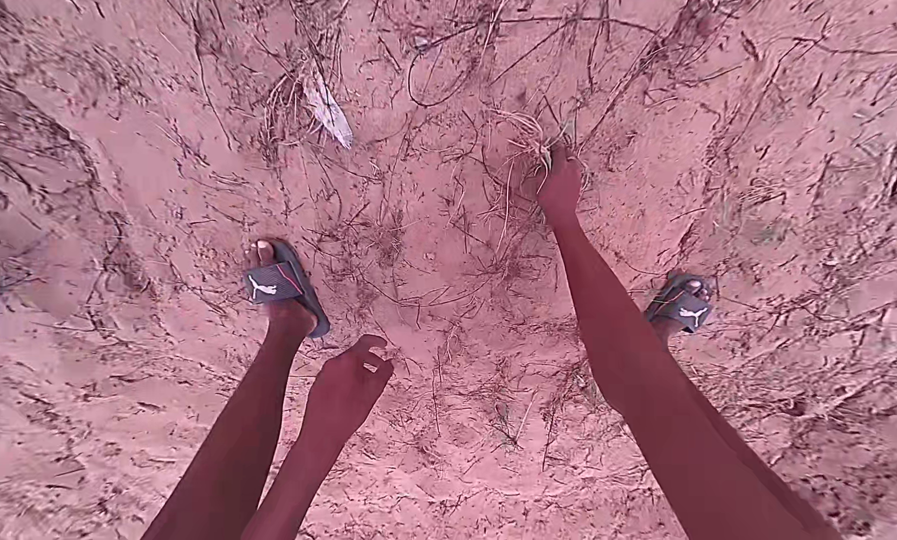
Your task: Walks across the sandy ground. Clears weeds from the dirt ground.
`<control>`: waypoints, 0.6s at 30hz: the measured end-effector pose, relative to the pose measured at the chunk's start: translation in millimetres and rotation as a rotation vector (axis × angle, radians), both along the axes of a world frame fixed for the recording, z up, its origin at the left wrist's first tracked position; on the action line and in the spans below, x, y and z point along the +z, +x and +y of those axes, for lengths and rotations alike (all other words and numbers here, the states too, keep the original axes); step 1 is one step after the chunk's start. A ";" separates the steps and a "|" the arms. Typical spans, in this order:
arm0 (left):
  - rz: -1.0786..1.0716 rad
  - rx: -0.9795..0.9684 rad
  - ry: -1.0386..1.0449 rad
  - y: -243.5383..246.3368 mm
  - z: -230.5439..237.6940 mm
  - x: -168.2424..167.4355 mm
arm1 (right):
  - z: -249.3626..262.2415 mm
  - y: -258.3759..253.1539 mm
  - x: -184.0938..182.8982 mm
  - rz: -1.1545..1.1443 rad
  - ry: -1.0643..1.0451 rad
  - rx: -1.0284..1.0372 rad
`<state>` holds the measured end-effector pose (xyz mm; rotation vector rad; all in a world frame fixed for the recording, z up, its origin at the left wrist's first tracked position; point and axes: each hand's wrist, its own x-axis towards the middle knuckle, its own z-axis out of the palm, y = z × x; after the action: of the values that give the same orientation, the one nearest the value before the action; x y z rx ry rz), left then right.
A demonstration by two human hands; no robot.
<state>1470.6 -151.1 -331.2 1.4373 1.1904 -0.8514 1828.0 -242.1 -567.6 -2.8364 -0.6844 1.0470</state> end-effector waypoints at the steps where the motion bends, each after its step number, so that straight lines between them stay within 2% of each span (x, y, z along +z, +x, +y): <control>1: -0.051 0.011 0.004 2.1 -3.0 4.9 | 7.8 -10.8 -7.7 0.066 -0.032 -0.029; 3: -0.155 0.032 0.030 4.1 -8.3 13.8 | 7.7 -68.5 -14.8 0.152 -0.047 -0.057; 5: -0.183 0.054 0.015 7.9 -7.0 16.1 | 3.4 -131.9 -11.0 0.151 -0.063 0.018; 8: -0.150 0.043 0.004 10.4 -0.8 18.7 | -2.6 -183.9 -4.6 0.217 -0.157 0.082; 11: -0.166 0.059 0.059 14.8 6.1 15.8 | 0.7 -173.4 -3.1 0.240 -0.198 0.120; 14: -0.140 0.062 0.041 15.1 9.6 13.4 | -12.4 -145.6 13.4 0.244 -0.122 0.118; 16: -0.103 0.061 0.018 14.0 12.0 11.4 | -28.7 -143.3 41.3 0.263 -0.038 0.159; 18: -0.080 0.073 0.004 16.4 13.8 9.0 | -62.1 -165.8 78.6 0.395 -0.025 0.222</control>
<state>1486.9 -137.3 -322.2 1.4098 1.1776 -0.7343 1662.2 -304.2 -489.0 -2.4934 -0.9572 1.5971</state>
